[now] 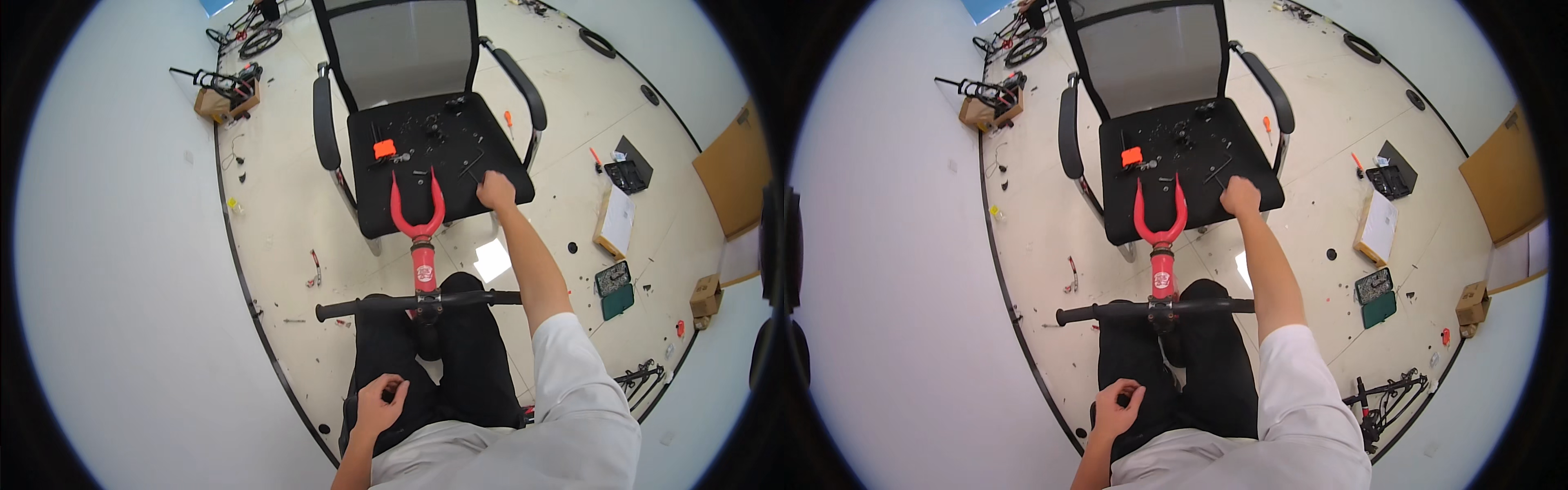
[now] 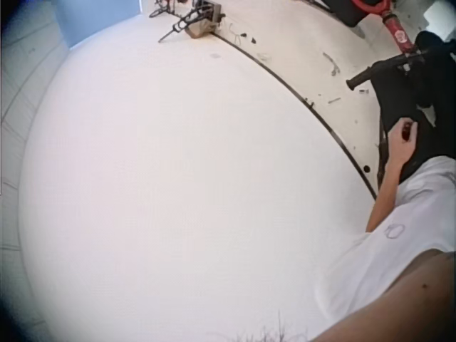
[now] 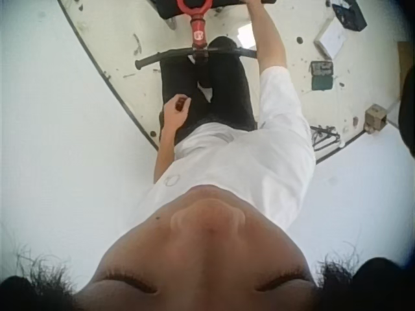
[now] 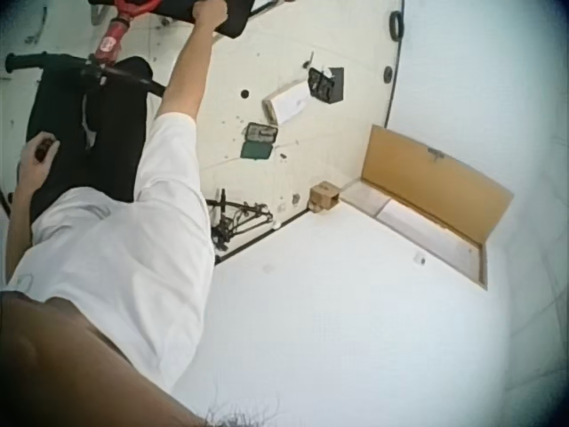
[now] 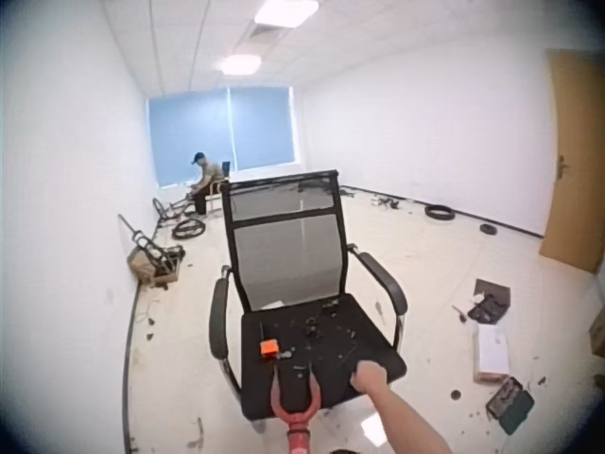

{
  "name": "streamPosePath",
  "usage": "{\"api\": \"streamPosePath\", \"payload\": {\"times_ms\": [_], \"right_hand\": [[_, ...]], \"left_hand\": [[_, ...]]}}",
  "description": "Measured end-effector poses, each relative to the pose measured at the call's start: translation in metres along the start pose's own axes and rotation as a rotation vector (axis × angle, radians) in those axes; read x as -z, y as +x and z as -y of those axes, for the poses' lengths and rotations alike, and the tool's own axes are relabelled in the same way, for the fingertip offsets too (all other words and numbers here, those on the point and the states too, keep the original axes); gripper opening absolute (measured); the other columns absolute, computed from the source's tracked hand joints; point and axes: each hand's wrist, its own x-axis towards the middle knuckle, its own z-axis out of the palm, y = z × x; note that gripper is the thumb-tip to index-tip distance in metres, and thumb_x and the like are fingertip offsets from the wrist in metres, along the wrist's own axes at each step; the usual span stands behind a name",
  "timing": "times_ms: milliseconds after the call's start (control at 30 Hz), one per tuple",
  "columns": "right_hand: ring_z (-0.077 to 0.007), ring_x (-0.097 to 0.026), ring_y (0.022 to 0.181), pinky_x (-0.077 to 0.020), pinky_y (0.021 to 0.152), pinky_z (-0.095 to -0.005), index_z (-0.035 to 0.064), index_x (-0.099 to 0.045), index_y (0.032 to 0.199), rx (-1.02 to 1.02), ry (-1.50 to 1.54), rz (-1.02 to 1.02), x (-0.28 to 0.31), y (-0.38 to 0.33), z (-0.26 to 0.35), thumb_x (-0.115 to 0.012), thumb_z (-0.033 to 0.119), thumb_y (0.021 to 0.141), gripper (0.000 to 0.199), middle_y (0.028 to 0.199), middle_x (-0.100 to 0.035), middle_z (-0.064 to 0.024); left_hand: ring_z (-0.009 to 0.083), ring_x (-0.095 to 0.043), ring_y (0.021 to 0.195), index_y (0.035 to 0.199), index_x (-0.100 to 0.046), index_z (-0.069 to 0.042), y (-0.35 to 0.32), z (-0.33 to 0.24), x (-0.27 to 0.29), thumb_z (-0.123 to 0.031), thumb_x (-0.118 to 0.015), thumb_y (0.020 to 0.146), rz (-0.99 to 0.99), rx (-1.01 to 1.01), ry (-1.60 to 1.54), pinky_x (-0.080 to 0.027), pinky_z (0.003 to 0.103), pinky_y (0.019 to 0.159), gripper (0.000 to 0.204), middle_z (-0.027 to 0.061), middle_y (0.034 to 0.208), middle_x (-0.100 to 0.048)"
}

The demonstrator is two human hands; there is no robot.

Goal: The person assembles a bicycle handlebar onto a red fork. They insert the handlebar into the fork's steerer tube, align it, and tighten the stem bolts using an Allen key. The person then attaches black handlebar grips to both ends of the handlebar.

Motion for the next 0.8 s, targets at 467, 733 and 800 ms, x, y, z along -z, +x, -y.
{"api": "streamPosePath", "payload": {"times_ms": [467,733,800], "right_hand": [[-0.0345,-0.066,0.109,-0.0516,0.094,-0.0411,0.0010,-0.069,0.109,-0.333,0.255,-0.037,-0.004,0.083,0.008,-0.065,0.034,0.083,0.043,0.111,-0.069,-0.0205],[-0.0152,-0.065,0.076,-0.0538,0.074,-0.0290,-0.0008,-0.055,0.101,0.232,0.680,0.014,0.108,-0.003,0.000,-0.052,0.025,0.101,0.026,0.089,-0.067,-0.0084],[-0.0141,-0.063,0.073,-0.0522,0.071,-0.0285,0.0018,-0.051,0.098,0.264,0.937,0.278,0.134,-0.062,0.028,-0.050,0.025,0.101,0.024,0.084,-0.062,-0.0055]], "left_hand": [[0.0177,-0.063,0.063,0.087,-0.065,0.000,0.012,0.021,0.023,-0.004,-0.072,0.083,-0.124,0.115,0.027,-0.050,0.027,0.062,0.008,0.0095,0.075,-0.067],[0.0195,-0.062,0.063,0.084,-0.065,-0.001,0.068,-0.018,0.026,0.001,-0.073,0.080,-0.080,-0.139,-0.004,-0.049,0.028,0.059,0.009,0.0085,0.075,-0.065],[0.0192,-0.061,0.062,0.083,-0.064,-0.001,0.076,-0.028,0.028,0.004,-0.071,0.079,-0.095,-0.204,-0.020,-0.048,0.028,0.059,0.009,0.0086,0.073,-0.064]]}}
